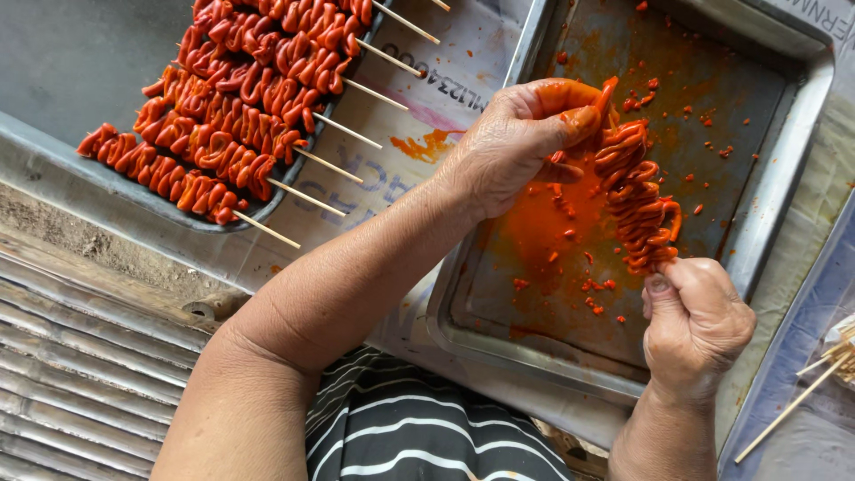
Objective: The person skewers pieces of marinated intestines onto wooden sticks by threading the stick through the food item.
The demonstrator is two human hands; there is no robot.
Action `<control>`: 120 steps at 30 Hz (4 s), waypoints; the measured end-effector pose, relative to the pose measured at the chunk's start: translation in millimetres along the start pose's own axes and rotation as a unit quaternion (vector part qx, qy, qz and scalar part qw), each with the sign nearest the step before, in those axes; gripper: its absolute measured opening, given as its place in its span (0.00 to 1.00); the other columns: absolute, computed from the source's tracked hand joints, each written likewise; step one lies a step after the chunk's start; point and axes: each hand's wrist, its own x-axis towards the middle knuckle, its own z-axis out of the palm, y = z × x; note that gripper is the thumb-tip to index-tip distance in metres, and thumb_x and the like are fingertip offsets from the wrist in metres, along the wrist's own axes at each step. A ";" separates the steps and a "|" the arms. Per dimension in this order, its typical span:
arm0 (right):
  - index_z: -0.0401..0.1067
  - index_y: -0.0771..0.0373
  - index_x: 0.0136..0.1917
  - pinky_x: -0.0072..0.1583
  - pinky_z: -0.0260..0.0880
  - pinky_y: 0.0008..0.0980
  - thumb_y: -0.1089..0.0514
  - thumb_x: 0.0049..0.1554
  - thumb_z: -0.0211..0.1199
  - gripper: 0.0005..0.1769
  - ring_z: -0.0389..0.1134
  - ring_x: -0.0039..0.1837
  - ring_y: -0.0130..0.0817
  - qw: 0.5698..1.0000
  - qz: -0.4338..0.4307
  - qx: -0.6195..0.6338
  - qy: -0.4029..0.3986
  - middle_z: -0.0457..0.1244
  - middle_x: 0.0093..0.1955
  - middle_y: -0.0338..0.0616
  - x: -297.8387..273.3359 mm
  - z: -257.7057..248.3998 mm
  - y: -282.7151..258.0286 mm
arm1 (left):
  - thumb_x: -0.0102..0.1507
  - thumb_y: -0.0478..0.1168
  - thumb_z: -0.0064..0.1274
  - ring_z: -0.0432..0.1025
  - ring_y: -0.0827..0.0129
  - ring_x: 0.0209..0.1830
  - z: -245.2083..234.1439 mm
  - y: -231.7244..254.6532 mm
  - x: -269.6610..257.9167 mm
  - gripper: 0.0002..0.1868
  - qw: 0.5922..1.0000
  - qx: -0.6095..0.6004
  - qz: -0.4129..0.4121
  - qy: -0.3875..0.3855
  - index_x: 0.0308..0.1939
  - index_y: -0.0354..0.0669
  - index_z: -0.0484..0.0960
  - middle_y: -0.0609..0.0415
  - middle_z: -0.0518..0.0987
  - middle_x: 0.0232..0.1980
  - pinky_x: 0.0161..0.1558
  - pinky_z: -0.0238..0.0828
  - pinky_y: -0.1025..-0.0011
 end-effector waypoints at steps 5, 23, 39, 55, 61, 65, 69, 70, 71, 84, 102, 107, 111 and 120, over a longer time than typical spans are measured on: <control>0.73 0.74 0.50 0.39 0.62 0.21 0.74 0.67 0.63 0.02 0.63 0.37 0.24 1.000 0.005 -0.012 0.007 0.64 0.42 0.45 0.0 -0.4 0.2 | 0.68 0.44 0.57 0.78 0.75 0.43 1.3 2.9 -0.5 0.15 1.000 -0.010 0.014 -0.023 0.55 0.39 0.82 0.57 0.84 0.47 0.42 0.79 0.70; 0.77 0.70 0.52 0.49 0.63 0.25 0.73 0.64 0.71 0.04 0.65 0.45 0.31 0.990 -0.044 -0.133 0.017 0.65 0.44 0.45 7.9 -12.2 1.5 | 0.65 0.40 0.57 0.75 0.77 0.34 0.4 12.0 -1.8 0.13 0.987 0.152 0.043 -0.018 0.48 0.36 0.87 0.57 0.83 0.36 0.36 0.76 0.74; 0.72 0.72 0.49 0.41 0.62 0.24 0.76 0.63 0.66 0.05 0.64 0.40 0.26 0.998 -0.024 -0.065 -0.013 0.64 0.42 0.45 -0.6 -0.2 -7.6 | 0.67 0.39 0.61 0.81 0.60 0.44 -10.5 -18.8 10.7 0.17 0.991 -0.126 0.009 -0.054 0.51 0.25 0.82 0.42 0.85 0.47 0.52 0.82 0.59; 0.72 0.74 0.50 0.41 0.59 0.25 0.70 0.66 0.68 0.06 0.61 0.35 0.25 0.999 0.022 0.023 0.043 0.62 0.42 0.46 -9.7 -28.7 -8.3 | 0.75 0.44 0.60 0.81 0.68 0.52 16.1 1.7 -14.4 0.16 0.973 -0.023 0.148 -0.176 0.56 0.30 0.83 0.49 0.85 0.52 0.59 0.82 0.68; 0.74 0.73 0.51 0.44 0.61 0.28 0.72 0.66 0.70 0.05 0.65 0.40 0.34 0.986 -0.052 -0.158 -0.003 0.64 0.43 0.50 -3.9 -21.9 -5.1 | 0.73 0.43 0.61 0.81 0.66 0.50 16.1 -9.7 -9.1 0.18 0.987 -0.051 0.115 -0.104 0.55 0.28 0.83 0.47 0.85 0.50 0.57 0.82 0.65; 0.73 0.71 0.49 0.46 0.65 0.28 0.73 0.64 0.71 0.07 0.68 0.43 0.37 0.974 -0.079 -0.212 -0.018 0.64 0.43 0.48 0.1 -7.2 -3.4 | 0.69 0.43 0.62 0.81 0.62 0.47 7.9 -15.9 -1.5 0.18 0.994 -0.072 0.061 -0.047 0.52 0.28 0.83 0.45 0.85 0.48 0.53 0.83 0.60; 0.73 0.69 0.48 0.46 0.66 0.27 0.74 0.62 0.69 0.06 0.68 0.43 0.35 0.976 -0.057 -0.209 -0.025 0.64 0.42 0.47 1.6 1.1 -7.7 | 0.68 0.41 0.60 0.81 0.61 0.46 1.7 -18.7 6.1 0.16 0.991 -0.120 0.026 -0.048 0.50 0.27 0.82 0.45 0.85 0.46 0.52 0.83 0.59; 0.74 0.69 0.49 0.46 0.66 0.27 0.74 0.63 0.69 0.06 0.67 0.43 0.35 0.976 -0.059 -0.209 -0.028 0.64 0.43 0.47 2.7 1.1 -8.6 | 0.68 0.41 0.60 0.81 0.61 0.46 1.1 -21.4 5.6 0.16 0.990 -0.132 0.013 -0.045 0.51 0.28 0.81 0.45 0.85 0.47 0.52 0.83 0.59; 0.73 0.69 0.49 0.46 0.65 0.27 0.74 0.62 0.69 0.06 0.67 0.43 0.35 0.976 -0.061 -0.206 -0.026 0.64 0.43 0.47 5.2 1.1 -8.7 | 0.68 0.41 0.59 0.81 0.61 0.46 1.6 -23.5 6.1 0.16 0.989 -0.143 0.003 -0.044 0.51 0.29 0.81 0.45 0.84 0.47 0.51 0.83 0.59; 0.74 0.70 0.50 0.43 0.63 0.26 0.73 0.63 0.68 0.05 0.64 0.40 0.31 0.982 -0.058 -0.180 -0.019 0.63 0.41 0.46 2.5 0.0 -6.3 | 0.64 0.33 0.62 0.81 0.65 0.42 7.6 -38.1 8.2 0.13 0.990 -0.121 -0.072 -0.027 0.50 0.32 0.81 0.49 0.84 0.44 0.42 0.80 0.67; 0.73 0.69 0.50 0.43 0.63 0.28 0.74 0.61 0.69 0.07 0.65 0.40 0.35 0.976 -0.062 -0.206 -0.015 0.62 0.39 0.47 2.0 9.9 -15.1 | 0.60 0.29 0.64 0.79 0.70 0.43 23.0 -44.6 5.2 0.17 0.998 -0.043 0.043 0.026 0.51 0.26 0.80 0.49 0.83 0.45 0.49 0.82 0.68; 0.73 0.70 0.51 0.43 0.64 0.29 0.74 0.59 0.68 0.08 0.65 0.39 0.36 0.975 -0.072 -0.209 0.004 0.62 0.41 0.49 4.3 9.0 -18.5 | 0.61 0.30 0.64 0.78 0.70 0.46 24.1 -45.8 0.6 0.18 0.999 -0.053 0.005 -0.008 0.54 0.29 0.79 0.50 0.83 0.47 0.51 0.80 0.68; 0.73 0.69 0.51 0.44 0.65 0.28 0.73 0.62 0.69 0.06 0.65 0.40 0.34 0.977 -0.067 -0.200 0.002 0.63 0.40 0.48 0.6 7.7 -12.3 | 0.60 0.28 0.65 0.79 0.68 0.46 22.8 -49.1 0.3 0.19 0.998 -0.057 0.003 -0.020 0.54 0.29 0.79 0.49 0.83 0.49 0.52 0.80 0.67; 0.72 0.72 0.49 0.44 0.64 0.25 0.74 0.63 0.66 0.05 0.65 0.41 0.30 0.988 -0.052 -0.146 0.012 0.64 0.42 0.47 -1.0 0.8 -4.0 | 0.61 0.31 0.64 0.79 0.69 0.43 21.9 -31.6 -1.5 0.16 0.997 -0.048 -0.036 -0.045 0.51 0.29 0.79 0.51 0.82 0.45 0.51 0.81 0.65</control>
